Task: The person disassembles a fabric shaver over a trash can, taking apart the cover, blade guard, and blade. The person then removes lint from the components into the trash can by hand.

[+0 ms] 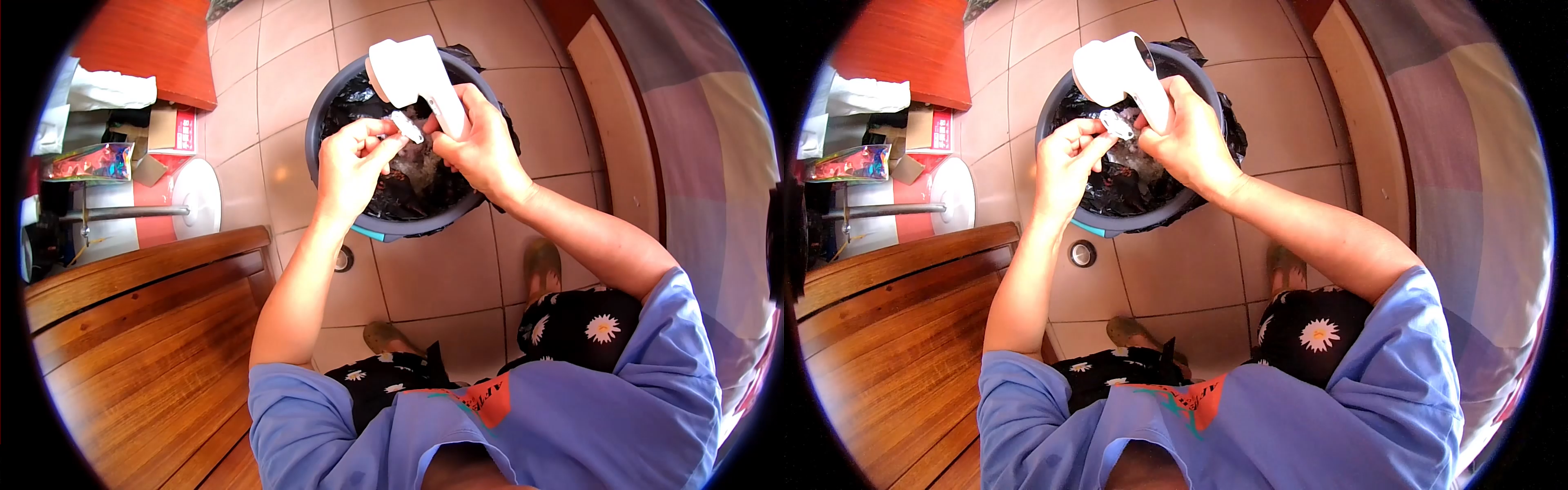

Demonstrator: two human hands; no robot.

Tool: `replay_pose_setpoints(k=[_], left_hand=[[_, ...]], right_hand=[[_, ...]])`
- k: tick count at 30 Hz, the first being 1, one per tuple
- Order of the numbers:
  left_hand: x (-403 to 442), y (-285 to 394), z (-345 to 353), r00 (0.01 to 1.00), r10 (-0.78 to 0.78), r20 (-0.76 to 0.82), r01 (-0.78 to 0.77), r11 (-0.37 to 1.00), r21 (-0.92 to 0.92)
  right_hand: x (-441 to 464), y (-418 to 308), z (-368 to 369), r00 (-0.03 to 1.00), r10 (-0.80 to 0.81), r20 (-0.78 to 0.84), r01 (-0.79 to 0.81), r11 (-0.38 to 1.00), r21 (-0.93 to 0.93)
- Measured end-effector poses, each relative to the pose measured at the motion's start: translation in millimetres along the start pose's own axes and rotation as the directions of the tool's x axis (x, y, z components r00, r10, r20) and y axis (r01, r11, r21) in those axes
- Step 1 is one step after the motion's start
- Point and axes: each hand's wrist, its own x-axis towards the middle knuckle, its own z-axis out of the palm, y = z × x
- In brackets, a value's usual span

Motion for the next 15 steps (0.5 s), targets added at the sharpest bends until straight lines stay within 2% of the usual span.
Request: replay_pose_setpoints(k=[6,9,11,15], left_hand=[[-0.1,0.5,1.5,1.000,0.006,0.018,-0.006,1.000,-0.019],[-0.7,0.9,2.6,0.999,0.005,0.034,-0.004,1.000,-0.024],[-0.9,0.9,4.4,0.999,0.004,0.038,-0.004,1.000,-0.021],[-0.2,0.6,5.9,1.000,0.013,0.027,-0.014,1.000,0.016]], right_hand=[[0.9,2.1,0.8,1.000,-0.004,-0.025,0.002,0.998,-0.064],[0.1,-1.1,0.0,0.997,0.082,-0.004,-0.082,0.996,-0.023],[1.5,6.7,1.4,0.999,-0.035,-0.013,0.034,0.997,-0.075],[1.2,6.7,2.4,0.997,-0.069,-0.031,0.064,0.990,-0.129]])
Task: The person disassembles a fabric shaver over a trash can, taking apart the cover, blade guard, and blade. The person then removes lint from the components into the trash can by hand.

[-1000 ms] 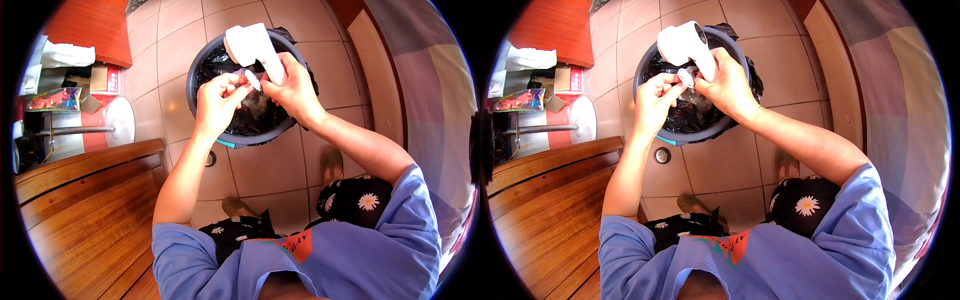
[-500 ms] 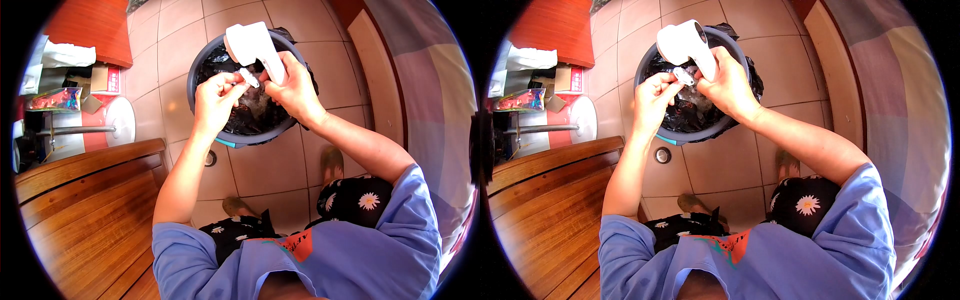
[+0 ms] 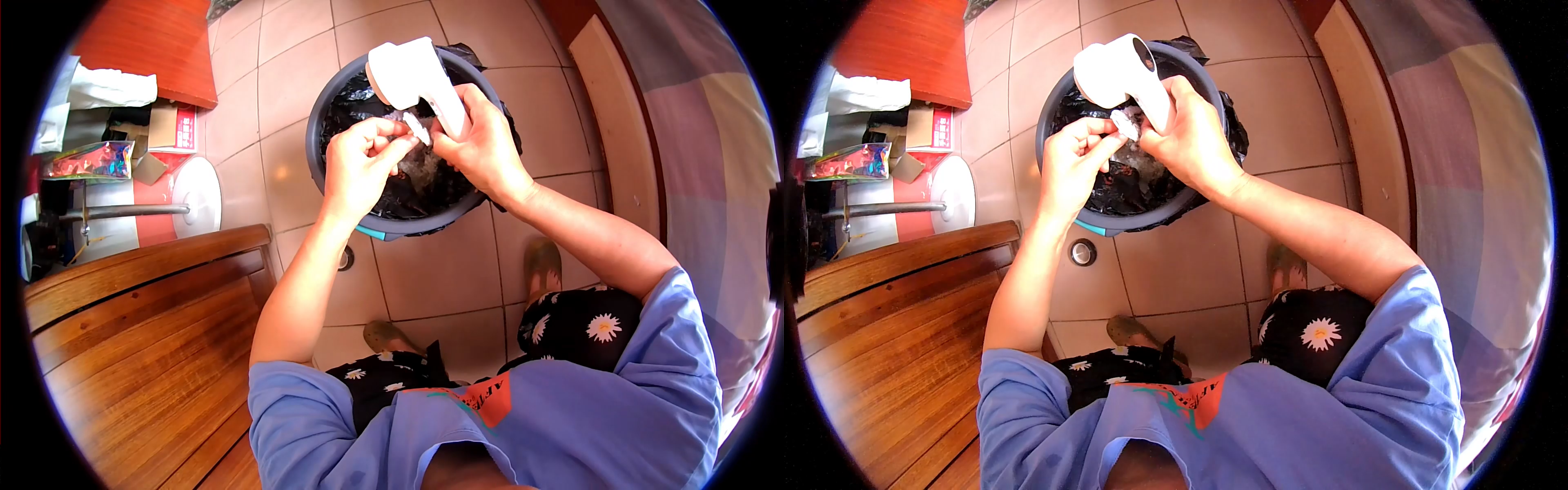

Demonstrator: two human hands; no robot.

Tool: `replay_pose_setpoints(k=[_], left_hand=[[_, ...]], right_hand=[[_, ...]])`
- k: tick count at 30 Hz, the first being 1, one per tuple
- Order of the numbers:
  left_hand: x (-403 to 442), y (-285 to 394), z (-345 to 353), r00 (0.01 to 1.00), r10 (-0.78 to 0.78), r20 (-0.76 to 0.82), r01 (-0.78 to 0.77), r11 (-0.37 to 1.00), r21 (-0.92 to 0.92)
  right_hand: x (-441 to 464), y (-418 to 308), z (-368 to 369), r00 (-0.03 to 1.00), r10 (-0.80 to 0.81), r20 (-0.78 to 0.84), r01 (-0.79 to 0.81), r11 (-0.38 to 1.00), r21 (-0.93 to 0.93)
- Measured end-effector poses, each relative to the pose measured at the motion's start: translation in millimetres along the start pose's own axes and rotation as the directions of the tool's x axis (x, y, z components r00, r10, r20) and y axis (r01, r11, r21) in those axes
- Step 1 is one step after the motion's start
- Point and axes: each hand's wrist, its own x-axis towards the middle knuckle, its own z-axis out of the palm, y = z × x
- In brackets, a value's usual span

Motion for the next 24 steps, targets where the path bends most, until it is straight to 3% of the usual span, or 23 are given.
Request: replay_pose_setpoints(k=[3,11,18,24], left_hand=[[3.1,-0.6,-3.4,1.000,-0.006,-0.027,0.005,1.000,-0.014],[2.1,-2.8,-3.9,0.999,-0.010,-0.042,0.009,1.000,-0.021],[1.1,-2.5,-1.4,0.995,0.059,-0.079,-0.053,0.995,0.082],[-1.7,-0.2,2.7,0.982,0.160,-0.102,-0.135,0.967,0.215]], right_hand=[[0.0,-0.3,-1.2,1.000,0.012,-0.026,-0.014,0.999,-0.051],[-2.9,-21.8,-4.9,0.983,0.133,0.126,-0.161,0.954,0.254],[-3.4,-20.1,-3.7,0.979,0.162,0.120,-0.190,0.940,0.282],[-3.8,-17.1,-2.7,0.980,0.175,0.096,-0.191,0.961,0.200]])
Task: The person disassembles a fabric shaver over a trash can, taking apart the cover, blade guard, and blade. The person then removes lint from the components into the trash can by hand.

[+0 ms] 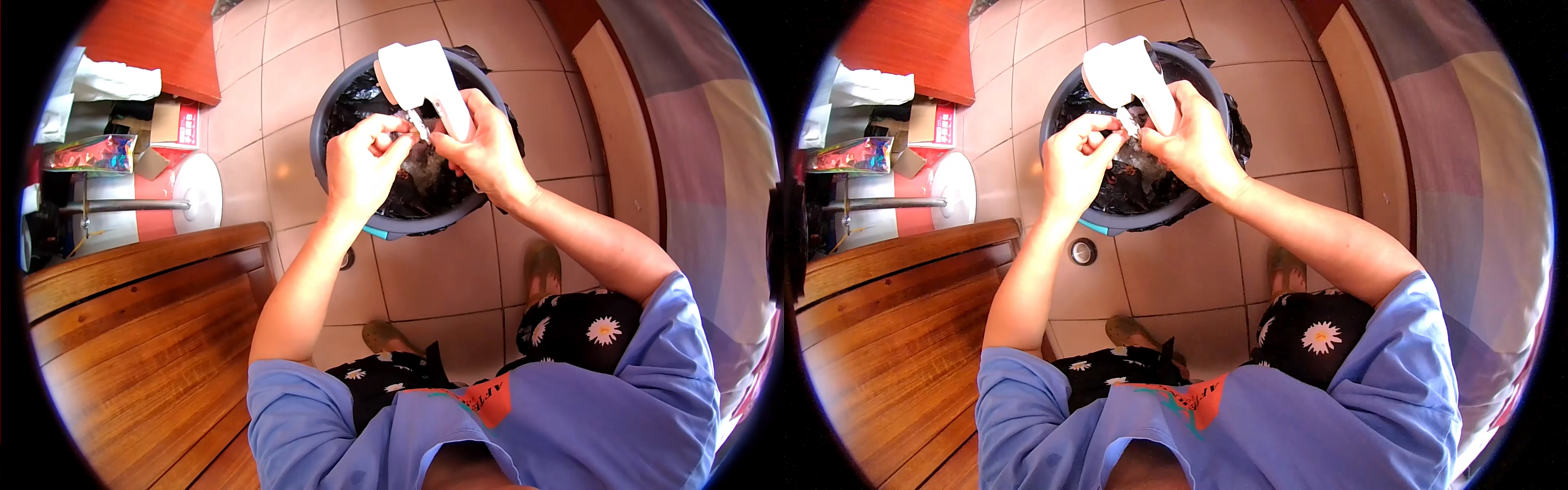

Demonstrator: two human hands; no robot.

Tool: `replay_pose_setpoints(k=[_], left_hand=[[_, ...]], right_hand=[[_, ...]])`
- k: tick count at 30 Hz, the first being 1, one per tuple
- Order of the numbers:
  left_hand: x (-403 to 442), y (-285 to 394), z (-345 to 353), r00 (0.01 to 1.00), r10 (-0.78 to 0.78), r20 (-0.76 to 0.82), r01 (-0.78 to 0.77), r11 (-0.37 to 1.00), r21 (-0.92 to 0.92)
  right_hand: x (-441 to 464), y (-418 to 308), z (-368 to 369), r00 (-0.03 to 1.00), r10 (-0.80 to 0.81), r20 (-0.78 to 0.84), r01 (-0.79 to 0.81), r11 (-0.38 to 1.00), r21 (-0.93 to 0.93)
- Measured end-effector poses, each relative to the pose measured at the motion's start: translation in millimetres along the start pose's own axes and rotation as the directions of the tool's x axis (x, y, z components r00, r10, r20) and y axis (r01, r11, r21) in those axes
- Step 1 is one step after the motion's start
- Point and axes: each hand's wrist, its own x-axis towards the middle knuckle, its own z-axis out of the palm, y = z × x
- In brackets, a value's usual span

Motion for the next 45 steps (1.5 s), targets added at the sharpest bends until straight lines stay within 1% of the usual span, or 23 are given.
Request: replay_pose_setpoints(k=[2,3,4,5,8,9,10,11,13,18,23,27,29,30,32,33,35,39,40,41,42,44,45], left_hand=[[-1.1,1.0,1.0,1.000,0.017,-0.010,-0.017,1.000,0.016],[-1.5,0.9,1.4,1.000,0.029,-0.010,-0.029,0.998,0.061],[-1.6,0.9,1.5,0.999,0.042,-0.010,-0.040,0.994,0.106],[-1.4,0.6,1.1,0.999,0.041,-0.010,-0.040,0.994,0.106],[-0.1,-0.7,-1.4,1.000,-0.002,-0.013,0.002,0.998,0.055],[0.0,-1.1,-2.2,0.999,-0.045,-0.007,0.045,0.999,-0.020],[0.2,-1.4,-2.8,0.996,-0.088,0.003,0.088,0.992,-0.093],[0.2,-1.2,-3.3,0.996,-0.087,0.004,0.087,0.992,-0.093],[-0.1,-0.7,-4.5,0.990,-0.134,0.035,0.138,0.978,-0.156],[-0.8,-4.3,-5.6,0.989,-0.129,0.077,0.140,0.978,-0.154],[-1.0,-4.0,-4.2,0.990,-0.111,0.087,0.123,0.980,-0.159],[-0.8,-0.2,-2.6,0.988,-0.123,0.093,0.136,0.980,-0.144],[-1.2,1.1,-1.8,0.987,-0.130,0.091,0.141,0.981,-0.134],[-1.6,0.5,-1.3,0.989,-0.117,0.091,0.127,0.984,-0.122],[-2.2,0.8,-0.2,0.990,-0.104,0.090,0.114,0.987,-0.110],[-2.4,1.6,0.3,0.992,-0.094,0.083,0.102,0.990,-0.094],[-2.9,4.1,0.4,0.994,-0.084,0.074,0.090,0.993,-0.077],[-2.0,2.2,-1.0,0.994,-0.092,0.063,0.097,0.992,-0.076],[-0.7,0.3,-2.3,0.994,-0.097,0.047,0.101,0.991,-0.083],[0.5,-0.9,-4.4,0.991,-0.124,0.048,0.130,0.981,-0.141],[2.6,-4.5,-7.5,0.990,-0.134,0.050,0.140,0.977,-0.160],[3.4,-8.6,-11.3,0.986,-0.158,0.057,0.166,0.965,-0.204],[2.5,-7.7,-11.7,0.986,-0.157,0.058,0.166,0.965,-0.203]], right_hand=[[2.5,6.0,0.2,0.999,-0.026,-0.020,0.025,0.999,-0.037],[2.4,5.8,0.9,0.999,-0.026,-0.020,0.026,0.999,-0.036],[2.4,5.4,2.0,0.998,-0.039,-0.055,0.036,0.997,-0.063],[2.4,5.3,2.6,0.995,-0.053,-0.089,0.045,0.995,-0.090],[6.0,6.3,-3.0,0.995,-0.029,-0.092,0.022,0.997,-0.075],[5.5,6.5,-3.6,0.995,-0.029,-0.093,0.022,0.997,-0.075],[4.5,6.9,-4.1,0.997,-0.039,-0.070,0.037,0.999,-0.030],[3.8,7.0,-4.4,0.998,-0.050,-0.048,0.051,0.999,0.015],[3.1,6.9,-3.0,0.998,-0.055,-0.036,0.055,0.998,0.011],[1.9,3.6,-1.1,0.999,-0.036,-0.012,0.036,0.999,0.026],[2.4,3.2,-1.5,1.000,-0.026,-0.016,0.026,0.999,-0.033],[4.2,5.2,-2.5,1.000,0.009,-0.016,-0.010,0.999,-0.038],[8.4,15.9,-3.2,0.995,-0.092,-0.034,0.084,0.981,-0.177],[8.1,16.1,-2.8,0.995,-0.091,-0.034,0.084,0.981,-0.176],[7.0,16.5,-1.9,0.986,-0.160,-0.053,0.145,0.964,-0.224],[6.7,17.8,-1.3,0.986,-0.160,-0.052,0.145,0.964,-0.224],[6.1,20.4,0.5,0.948,-0.308,-0.084,0.267,0.909,-0.321],[4.2,12.4,-0.7,0.967,-0.243,-0.077,0.207,0.924,-0.320],[5.6,15.8,-1.2,0.954,-0.287,-0.091,0.239,0.905,-0.352],[6.3,18.3,-2.0,0.938,-0.330,-0.104,0.268,0.883,-0.385],[6.0,16.0,-3.0,0.938,-0.330,-0.104,0.269,0.883,-0.384],[5.4,10.6,-5.6,0.985,-0.162,-0.058,0.147,0.966,-0.212],[5.3,10.0,-5.7,0.985,-0.162,-0.059,0.147,0.966,-0.211]])
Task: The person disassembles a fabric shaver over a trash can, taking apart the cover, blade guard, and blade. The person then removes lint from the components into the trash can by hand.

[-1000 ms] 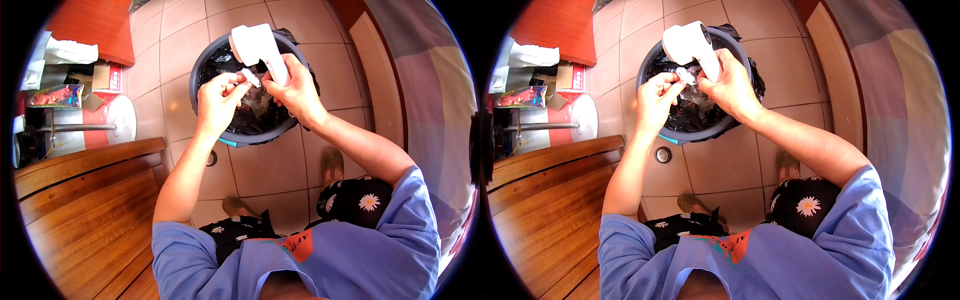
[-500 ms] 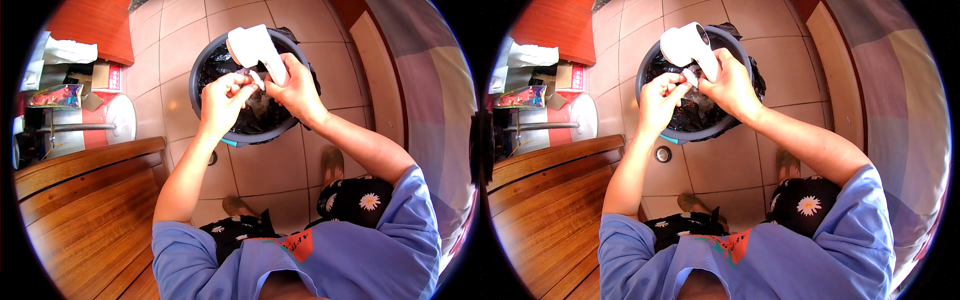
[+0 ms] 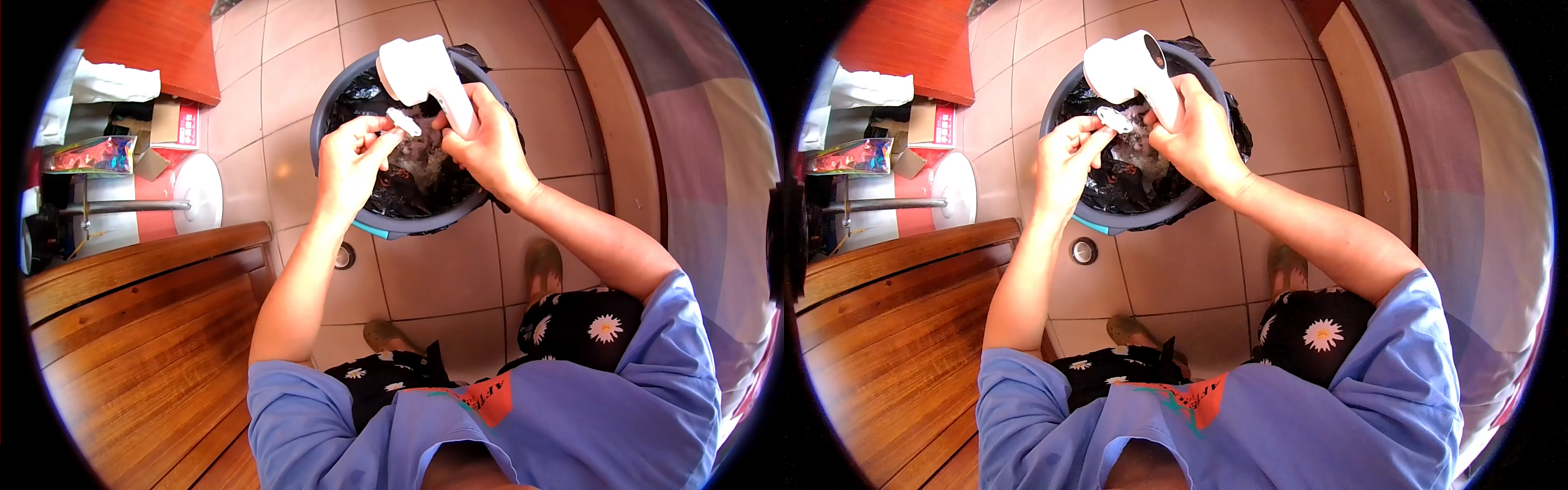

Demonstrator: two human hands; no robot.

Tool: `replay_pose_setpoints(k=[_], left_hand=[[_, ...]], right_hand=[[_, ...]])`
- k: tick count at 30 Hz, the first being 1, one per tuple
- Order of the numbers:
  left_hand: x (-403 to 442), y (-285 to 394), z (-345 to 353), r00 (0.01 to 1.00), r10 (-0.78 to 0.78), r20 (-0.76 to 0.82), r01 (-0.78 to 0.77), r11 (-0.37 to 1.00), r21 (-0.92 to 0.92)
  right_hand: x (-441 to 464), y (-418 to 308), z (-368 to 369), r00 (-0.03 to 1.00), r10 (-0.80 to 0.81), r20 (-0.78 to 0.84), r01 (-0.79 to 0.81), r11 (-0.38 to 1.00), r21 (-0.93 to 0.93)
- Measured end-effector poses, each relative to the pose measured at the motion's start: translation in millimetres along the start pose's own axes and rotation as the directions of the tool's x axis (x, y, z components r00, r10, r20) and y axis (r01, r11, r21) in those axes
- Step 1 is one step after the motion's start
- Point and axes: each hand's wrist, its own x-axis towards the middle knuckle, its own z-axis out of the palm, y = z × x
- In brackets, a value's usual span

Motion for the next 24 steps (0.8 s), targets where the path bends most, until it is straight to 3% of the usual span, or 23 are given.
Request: replay_pose_setpoints(k=[8,24], left_hand=[[-2.1,0.1,1.9,0.999,-0.010,0.045,0.011,1.000,-0.021],[-4.8,1.2,6.7,0.997,0.020,0.077,-0.023,0.999,0.041]], right_hand=[[-2.1,-3.8,2.8,0.997,0.029,0.078,-0.037,0.993,0.109],[-2.2,1.1,5.4,0.999,0.011,0.035,-0.011,1.000,0.023]])
